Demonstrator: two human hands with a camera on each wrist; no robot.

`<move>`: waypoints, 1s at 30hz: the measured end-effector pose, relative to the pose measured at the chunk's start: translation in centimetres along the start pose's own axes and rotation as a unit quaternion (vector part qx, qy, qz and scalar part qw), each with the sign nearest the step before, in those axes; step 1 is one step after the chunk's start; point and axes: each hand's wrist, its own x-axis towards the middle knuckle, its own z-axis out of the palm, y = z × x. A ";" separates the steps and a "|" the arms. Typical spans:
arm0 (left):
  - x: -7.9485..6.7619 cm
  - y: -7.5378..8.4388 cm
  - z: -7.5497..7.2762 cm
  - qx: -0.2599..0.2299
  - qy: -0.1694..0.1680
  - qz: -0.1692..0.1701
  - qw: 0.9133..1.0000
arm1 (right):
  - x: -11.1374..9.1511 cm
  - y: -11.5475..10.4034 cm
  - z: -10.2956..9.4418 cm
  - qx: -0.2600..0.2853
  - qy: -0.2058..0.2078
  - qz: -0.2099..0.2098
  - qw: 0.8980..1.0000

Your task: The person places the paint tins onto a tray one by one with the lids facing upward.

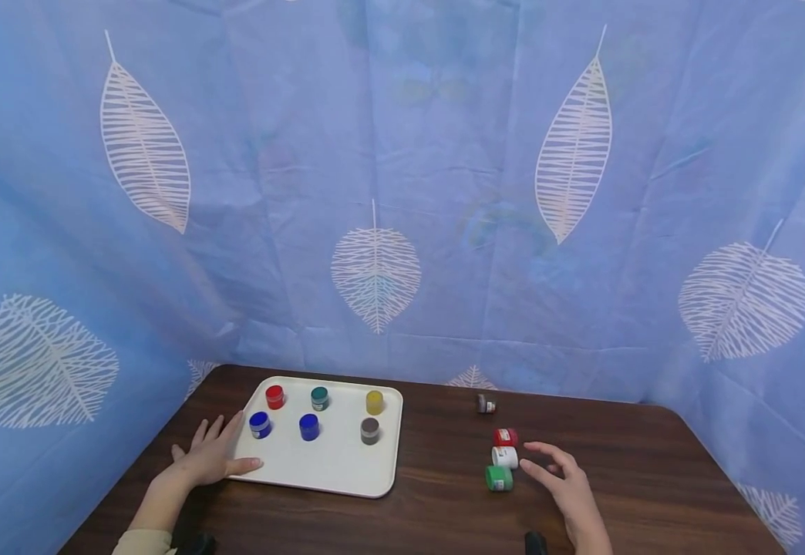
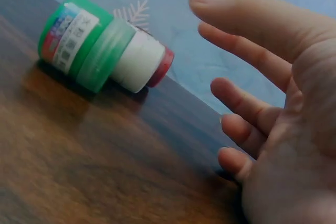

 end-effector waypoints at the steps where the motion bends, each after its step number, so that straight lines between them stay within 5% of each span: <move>1: 0.0 0.0 0.0 -0.001 0.000 0.000 1.000 | 0.0 0.0 0.0 -0.008 -0.011 -0.003 1.000; 13: -0.2 0.1 -0.2 -0.016 -0.007 0.003 1.000 | 0.4 0.3 0.1 -0.088 -0.111 -0.039 0.989; 30: 0.1 0.0 0.0 -0.009 -0.001 -0.004 1.000 | 0.6 0.0 0.4 -0.137 -0.131 -0.048 0.981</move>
